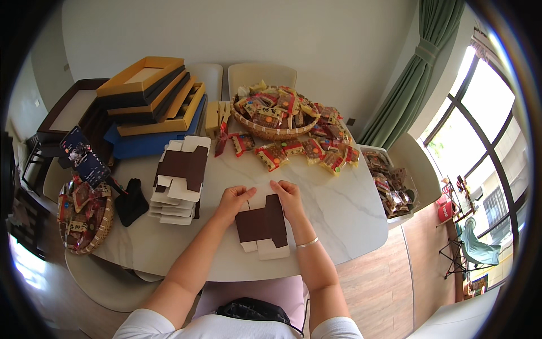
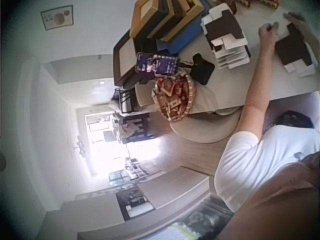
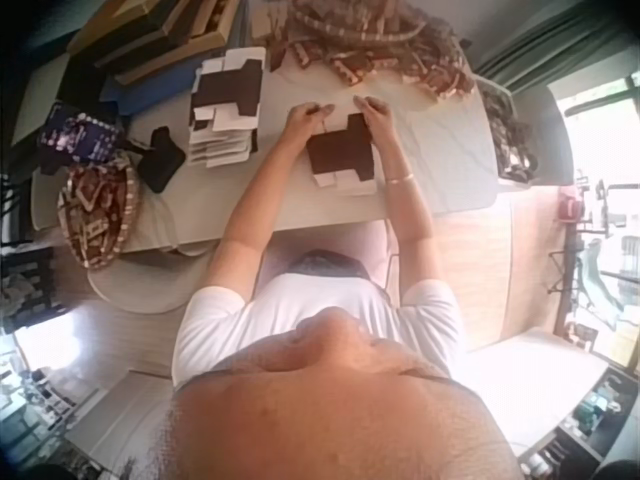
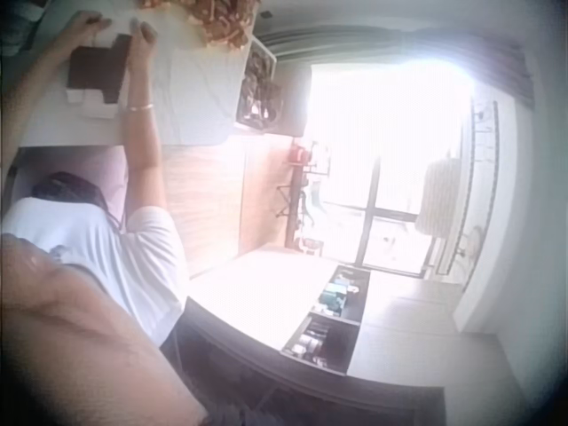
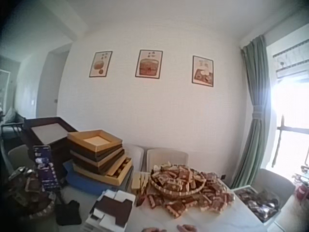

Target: The person assembles small brown cardboard boxes by folding flat pieces along pre-scored lines and tucking the flaps into place. They repeatedly pick up a flat piece, fold it into a box shape, and place the finished box on the table.

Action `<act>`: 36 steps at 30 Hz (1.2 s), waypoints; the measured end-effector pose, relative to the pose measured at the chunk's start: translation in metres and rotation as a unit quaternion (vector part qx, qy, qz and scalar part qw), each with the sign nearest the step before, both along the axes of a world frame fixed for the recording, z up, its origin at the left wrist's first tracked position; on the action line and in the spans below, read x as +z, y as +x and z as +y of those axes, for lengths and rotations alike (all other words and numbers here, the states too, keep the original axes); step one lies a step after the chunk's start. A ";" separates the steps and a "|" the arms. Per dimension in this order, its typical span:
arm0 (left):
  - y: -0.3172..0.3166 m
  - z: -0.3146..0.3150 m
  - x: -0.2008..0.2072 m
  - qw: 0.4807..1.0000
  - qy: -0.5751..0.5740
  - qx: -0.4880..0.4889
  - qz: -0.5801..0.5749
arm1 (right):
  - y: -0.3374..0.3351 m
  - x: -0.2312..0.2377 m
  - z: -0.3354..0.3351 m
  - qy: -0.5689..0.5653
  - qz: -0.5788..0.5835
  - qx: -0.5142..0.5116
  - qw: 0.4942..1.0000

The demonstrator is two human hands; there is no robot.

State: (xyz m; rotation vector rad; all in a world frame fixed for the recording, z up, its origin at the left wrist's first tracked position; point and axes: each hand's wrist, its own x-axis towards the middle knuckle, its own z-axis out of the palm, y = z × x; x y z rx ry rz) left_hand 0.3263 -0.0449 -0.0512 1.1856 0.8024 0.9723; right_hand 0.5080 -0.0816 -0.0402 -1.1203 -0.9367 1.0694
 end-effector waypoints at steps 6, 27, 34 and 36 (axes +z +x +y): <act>0.003 -0.005 0.014 0.994 -0.099 0.031 -0.046 | 0.022 0.006 -0.002 0.024 0.027 -0.099 0.994; 0.006 -0.012 0.002 0.999 -0.019 -0.001 -0.032 | 0.009 0.016 -0.005 -0.124 0.098 0.076 0.985; 0.001 -0.006 0.013 0.991 -0.055 0.070 -0.099 | 0.004 0.007 -0.010 -0.093 0.022 0.170 0.981; -0.005 0.001 0.002 0.996 -0.077 -0.015 -0.043 | 0.000 0.014 -0.010 -0.072 0.028 0.138 0.987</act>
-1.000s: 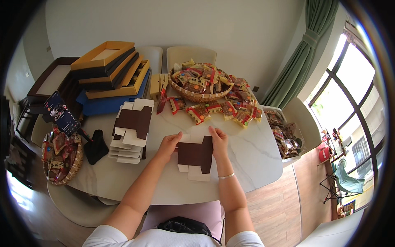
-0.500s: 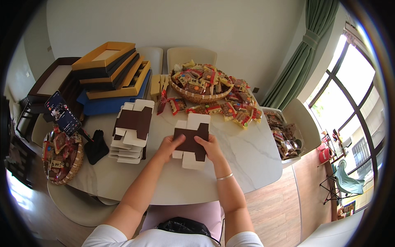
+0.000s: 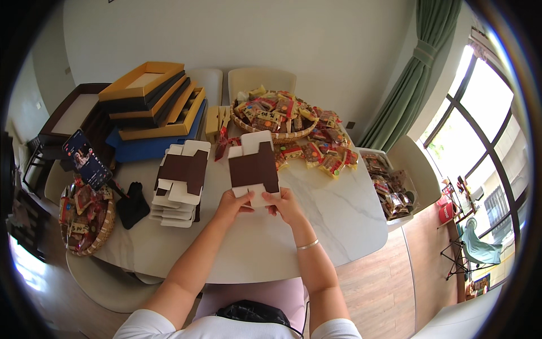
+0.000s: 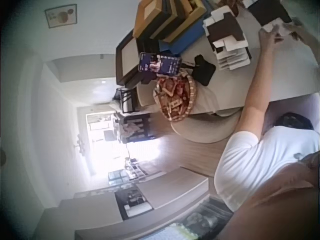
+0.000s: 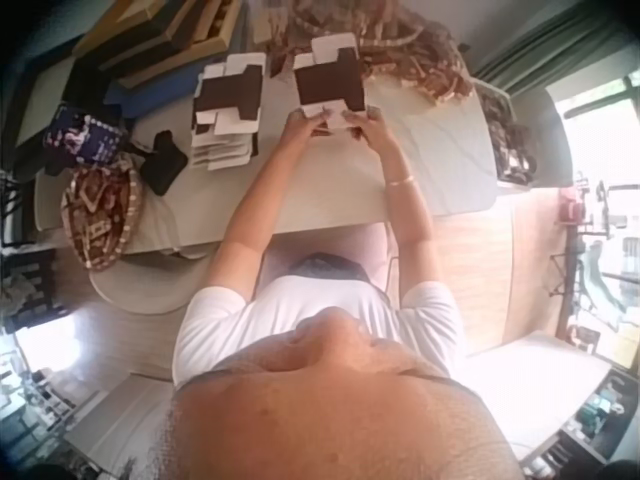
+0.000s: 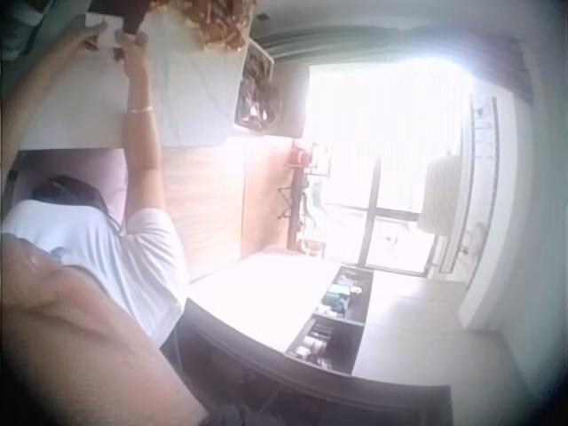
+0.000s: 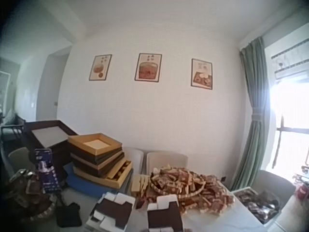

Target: The person assembles small brown cardboard boxes by folding flat pieces along pre-scored lines and tucking the flaps into place. They repeatedly pick up a flat piece, fold it into a box shape, and place the finished box on the table.

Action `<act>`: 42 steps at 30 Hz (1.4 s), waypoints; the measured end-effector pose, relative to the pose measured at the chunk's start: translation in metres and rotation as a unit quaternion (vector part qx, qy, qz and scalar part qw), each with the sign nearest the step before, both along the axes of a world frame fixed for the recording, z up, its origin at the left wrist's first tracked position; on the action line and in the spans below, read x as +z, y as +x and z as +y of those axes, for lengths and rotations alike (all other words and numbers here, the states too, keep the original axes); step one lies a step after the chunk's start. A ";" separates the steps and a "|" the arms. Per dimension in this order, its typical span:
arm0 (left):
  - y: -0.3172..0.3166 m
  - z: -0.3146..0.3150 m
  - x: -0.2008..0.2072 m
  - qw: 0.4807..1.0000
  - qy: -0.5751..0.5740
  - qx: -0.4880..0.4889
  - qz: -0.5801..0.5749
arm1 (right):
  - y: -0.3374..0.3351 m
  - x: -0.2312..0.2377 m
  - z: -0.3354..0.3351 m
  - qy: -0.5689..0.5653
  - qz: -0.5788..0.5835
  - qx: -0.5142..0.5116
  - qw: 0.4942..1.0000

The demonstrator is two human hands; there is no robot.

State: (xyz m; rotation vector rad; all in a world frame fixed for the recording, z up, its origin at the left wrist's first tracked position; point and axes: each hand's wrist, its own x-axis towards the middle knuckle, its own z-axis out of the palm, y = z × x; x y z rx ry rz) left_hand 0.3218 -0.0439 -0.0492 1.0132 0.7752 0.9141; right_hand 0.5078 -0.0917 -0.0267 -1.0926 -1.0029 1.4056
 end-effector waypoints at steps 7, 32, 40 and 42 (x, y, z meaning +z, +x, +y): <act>0.004 -0.008 0.001 0.990 -0.003 -0.141 -0.029 | 0.011 -0.011 0.005 -0.002 -0.008 -0.041 0.999; 0.009 -0.003 -0.015 0.984 0.056 -0.162 0.051 | 0.029 -0.014 0.013 0.006 0.069 -0.121 0.990; -0.002 -0.001 0.008 0.978 -0.083 -0.031 -0.189 | 0.037 -0.013 0.006 -0.039 -0.090 0.019 0.995; 0.003 -0.001 -0.001 0.997 -0.038 0.025 -0.068 | 0.022 -0.010 0.005 -0.013 -0.040 0.016 0.999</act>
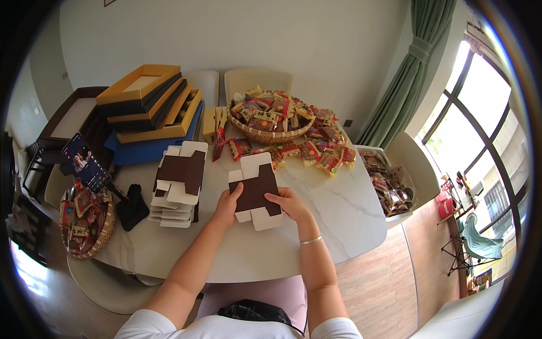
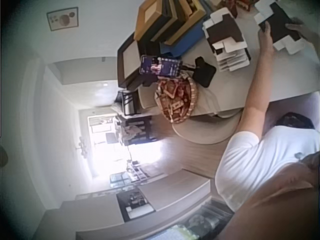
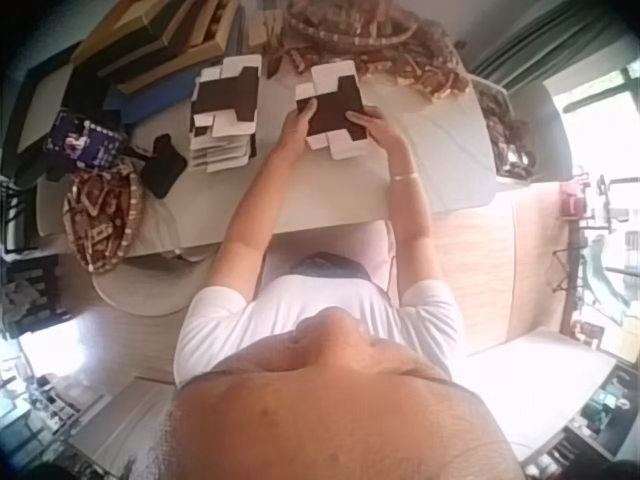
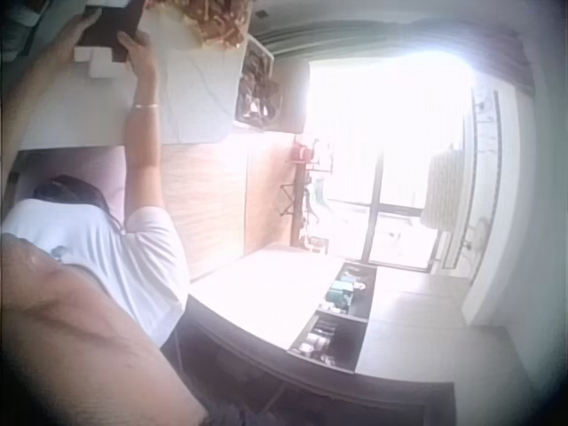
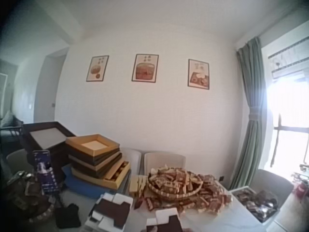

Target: The person assembles small brown cardboard boxes by folding flat pieces along pre-scored lines and tucking the flaps into place. They repeatedly pick up a flat piece, fold it into a box shape, and place the finished box on the table.

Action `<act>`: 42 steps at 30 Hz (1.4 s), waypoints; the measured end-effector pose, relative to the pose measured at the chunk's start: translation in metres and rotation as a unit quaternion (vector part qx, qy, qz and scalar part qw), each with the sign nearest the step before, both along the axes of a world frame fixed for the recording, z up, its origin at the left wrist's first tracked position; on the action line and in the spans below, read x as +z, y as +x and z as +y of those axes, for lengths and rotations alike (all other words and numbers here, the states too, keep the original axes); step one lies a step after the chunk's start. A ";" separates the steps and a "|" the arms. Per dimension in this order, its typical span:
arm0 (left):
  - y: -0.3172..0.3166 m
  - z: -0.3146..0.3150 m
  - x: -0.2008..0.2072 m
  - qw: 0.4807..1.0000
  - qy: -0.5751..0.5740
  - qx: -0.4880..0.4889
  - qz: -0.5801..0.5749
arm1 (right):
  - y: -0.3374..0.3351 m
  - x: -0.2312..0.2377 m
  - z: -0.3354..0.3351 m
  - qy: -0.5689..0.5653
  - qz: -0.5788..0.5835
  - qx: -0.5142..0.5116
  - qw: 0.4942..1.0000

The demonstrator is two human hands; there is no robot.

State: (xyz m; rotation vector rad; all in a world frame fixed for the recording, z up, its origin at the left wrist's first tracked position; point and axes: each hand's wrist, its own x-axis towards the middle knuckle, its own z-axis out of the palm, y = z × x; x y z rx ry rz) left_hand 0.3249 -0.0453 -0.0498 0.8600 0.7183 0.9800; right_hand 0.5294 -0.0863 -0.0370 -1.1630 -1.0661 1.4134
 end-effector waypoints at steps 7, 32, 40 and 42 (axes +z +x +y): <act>0.012 -0.003 -0.016 0.997 0.065 -0.008 0.043 | -0.016 -0.005 0.005 0.122 -0.190 -0.092 0.970; 0.001 -0.010 0.020 0.995 0.064 0.006 0.079 | -0.017 0.007 -0.003 0.060 -0.019 -0.025 0.998; 0.003 -0.005 0.007 0.970 0.236 0.053 0.022 | -0.015 0.001 -0.002 0.206 0.087 -0.042 0.974; 0.001 -0.008 0.013 0.965 0.256 0.045 0.036 | -0.017 0.007 -0.005 0.269 0.074 -0.082 0.957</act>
